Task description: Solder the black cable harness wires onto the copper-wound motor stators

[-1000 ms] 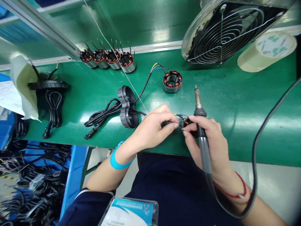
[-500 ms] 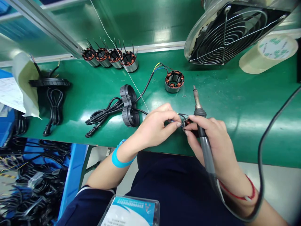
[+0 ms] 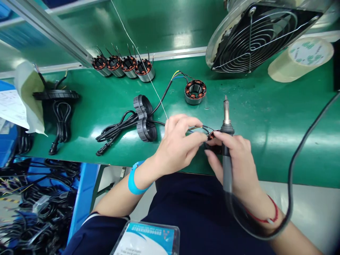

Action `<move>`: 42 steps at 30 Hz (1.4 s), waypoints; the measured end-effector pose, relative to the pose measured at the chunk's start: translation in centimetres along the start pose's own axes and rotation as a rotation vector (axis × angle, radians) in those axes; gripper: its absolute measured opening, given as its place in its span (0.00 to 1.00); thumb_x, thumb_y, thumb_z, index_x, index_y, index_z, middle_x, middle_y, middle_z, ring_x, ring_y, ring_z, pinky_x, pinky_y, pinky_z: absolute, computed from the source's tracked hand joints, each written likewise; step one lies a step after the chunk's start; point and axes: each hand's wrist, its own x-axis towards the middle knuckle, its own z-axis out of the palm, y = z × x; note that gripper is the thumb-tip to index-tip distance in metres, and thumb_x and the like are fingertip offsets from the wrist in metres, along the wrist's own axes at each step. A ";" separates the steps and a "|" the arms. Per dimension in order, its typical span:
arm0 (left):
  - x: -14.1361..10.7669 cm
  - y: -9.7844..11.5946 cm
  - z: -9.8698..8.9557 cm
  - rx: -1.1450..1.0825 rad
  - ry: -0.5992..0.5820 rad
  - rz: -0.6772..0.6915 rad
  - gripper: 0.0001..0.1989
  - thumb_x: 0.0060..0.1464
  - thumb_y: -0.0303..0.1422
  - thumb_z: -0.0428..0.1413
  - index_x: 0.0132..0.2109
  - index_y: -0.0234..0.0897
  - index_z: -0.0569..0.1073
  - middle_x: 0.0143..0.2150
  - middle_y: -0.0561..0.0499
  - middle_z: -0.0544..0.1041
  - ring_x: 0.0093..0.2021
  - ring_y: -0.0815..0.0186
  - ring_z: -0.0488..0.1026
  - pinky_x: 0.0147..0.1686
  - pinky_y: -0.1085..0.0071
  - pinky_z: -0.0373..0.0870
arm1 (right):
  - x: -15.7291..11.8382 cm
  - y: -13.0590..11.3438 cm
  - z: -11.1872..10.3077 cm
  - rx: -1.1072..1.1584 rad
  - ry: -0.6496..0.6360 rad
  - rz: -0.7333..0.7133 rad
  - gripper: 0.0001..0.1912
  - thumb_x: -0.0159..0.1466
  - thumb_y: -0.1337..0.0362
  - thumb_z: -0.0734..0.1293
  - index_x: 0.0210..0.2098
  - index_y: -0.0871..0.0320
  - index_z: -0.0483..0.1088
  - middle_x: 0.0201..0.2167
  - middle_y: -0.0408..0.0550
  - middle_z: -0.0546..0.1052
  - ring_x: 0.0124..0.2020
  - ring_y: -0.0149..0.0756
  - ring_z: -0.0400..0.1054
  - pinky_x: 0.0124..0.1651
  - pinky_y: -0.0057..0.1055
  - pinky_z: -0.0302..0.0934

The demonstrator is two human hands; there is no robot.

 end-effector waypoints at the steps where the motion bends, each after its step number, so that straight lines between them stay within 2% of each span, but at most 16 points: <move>1: -0.1 0.1 0.1 0.014 0.013 0.032 0.05 0.57 0.27 0.53 0.37 0.40 0.73 0.46 0.47 0.70 0.51 0.60 0.61 0.51 0.60 0.58 | -0.1 0.0 0.1 -0.023 0.004 -0.007 0.23 0.63 0.69 0.65 0.55 0.52 0.58 0.37 0.45 0.77 0.38 0.44 0.66 0.39 0.40 0.55; 5: -0.5 0.3 0.9 0.075 0.017 0.081 0.05 0.59 0.28 0.52 0.36 0.40 0.72 0.44 0.48 0.70 0.49 0.61 0.61 0.49 0.61 0.58 | -0.3 0.2 0.5 -0.011 0.040 -0.011 0.25 0.63 0.72 0.64 0.57 0.52 0.56 0.35 0.44 0.76 0.36 0.42 0.65 0.39 0.39 0.54; 12: -0.5 0.5 1.6 0.102 0.002 0.065 0.05 0.60 0.32 0.53 0.36 0.40 0.73 0.39 0.50 0.70 0.45 0.64 0.61 0.45 0.64 0.55 | -0.7 0.7 0.5 -0.034 0.037 -0.017 0.26 0.64 0.70 0.63 0.59 0.50 0.54 0.36 0.45 0.75 0.37 0.42 0.65 0.39 0.39 0.55; 17: -0.5 0.5 1.8 0.123 0.021 0.100 0.02 0.59 0.30 0.55 0.38 0.40 0.73 0.38 0.51 0.72 0.43 0.64 0.63 0.44 0.64 0.56 | -0.7 0.9 0.2 0.003 0.025 0.002 0.26 0.65 0.68 0.64 0.59 0.50 0.54 0.36 0.43 0.76 0.37 0.41 0.67 0.42 0.39 0.57; 20: -0.6 0.2 1.6 0.171 0.044 0.194 0.03 0.58 0.29 0.55 0.39 0.41 0.72 0.38 0.51 0.74 0.45 0.64 0.63 0.45 0.64 0.57 | -0.7 0.9 0.1 0.019 0.028 0.000 0.24 0.65 0.69 0.64 0.58 0.52 0.56 0.36 0.43 0.76 0.37 0.40 0.67 0.43 0.37 0.59; 25: -0.1 -0.1 1.3 0.337 0.011 0.453 0.04 0.60 0.28 0.53 0.39 0.41 0.72 0.41 0.55 0.76 0.44 0.65 0.66 0.45 0.65 0.56 | -0.6 1.1 0.0 0.041 0.048 -0.014 0.24 0.64 0.70 0.63 0.57 0.52 0.57 0.36 0.43 0.76 0.37 0.39 0.68 0.42 0.37 0.60; 27: 0.3 -0.2 1.5 0.386 -0.010 0.489 0.05 0.60 0.29 0.52 0.37 0.41 0.72 0.40 0.55 0.76 0.43 0.65 0.67 0.43 0.65 0.57 | -0.6 1.2 0.1 0.050 0.064 -0.031 0.23 0.63 0.71 0.63 0.56 0.52 0.58 0.36 0.43 0.76 0.37 0.40 0.68 0.44 0.38 0.60; 29: 0.8 -0.3 1.6 0.406 -0.013 0.416 0.05 0.60 0.31 0.51 0.37 0.39 0.71 0.37 0.52 0.75 0.43 0.64 0.67 0.41 0.65 0.56 | -0.6 1.3 0.1 0.054 0.079 -0.042 0.23 0.63 0.72 0.63 0.56 0.52 0.58 0.36 0.44 0.75 0.38 0.40 0.68 0.45 0.38 0.59; 32: 1.4 -0.7 1.2 0.379 0.100 0.127 0.04 0.59 0.29 0.51 0.36 0.38 0.69 0.35 0.50 0.74 0.41 0.62 0.67 0.40 0.63 0.56 | -0.6 1.5 0.1 0.060 0.084 -0.045 0.25 0.61 0.75 0.63 0.55 0.53 0.58 0.34 0.42 0.75 0.38 0.40 0.68 0.45 0.38 0.58; 34: 1.4 -1.0 0.6 0.293 0.156 0.010 0.02 0.58 0.28 0.51 0.36 0.38 0.68 0.37 0.49 0.74 0.40 0.62 0.67 0.41 0.63 0.58 | -0.7 1.7 0.2 0.062 0.092 -0.050 0.26 0.60 0.75 0.64 0.55 0.53 0.58 0.34 0.42 0.76 0.38 0.40 0.68 0.45 0.38 0.58; 36: 1.1 -1.2 0.0 0.185 0.087 0.034 0.03 0.57 0.30 0.53 0.40 0.38 0.68 0.40 0.48 0.73 0.43 0.62 0.67 0.44 0.62 0.61 | -0.8 1.8 0.3 0.050 0.103 -0.056 0.26 0.60 0.74 0.64 0.55 0.53 0.58 0.34 0.42 0.76 0.37 0.40 0.68 0.44 0.38 0.57; 39: 0.6 -1.3 -0.2 0.090 -0.118 0.078 0.11 0.58 0.33 0.54 0.48 0.36 0.66 0.47 0.44 0.72 0.48 0.60 0.66 0.46 0.62 0.62 | -1.0 2.0 0.6 0.007 0.134 -0.064 0.27 0.60 0.73 0.65 0.57 0.53 0.57 0.34 0.42 0.76 0.36 0.42 0.67 0.42 0.39 0.56; 42: 0.5 -1.4 0.1 0.034 -0.266 0.028 0.11 0.60 0.31 0.52 0.49 0.34 0.64 0.44 0.46 0.73 0.44 0.63 0.67 0.43 0.66 0.62 | -1.1 1.8 0.8 -0.003 0.170 -0.057 0.28 0.61 0.72 0.67 0.58 0.53 0.57 0.35 0.43 0.76 0.37 0.42 0.68 0.42 0.39 0.56</move>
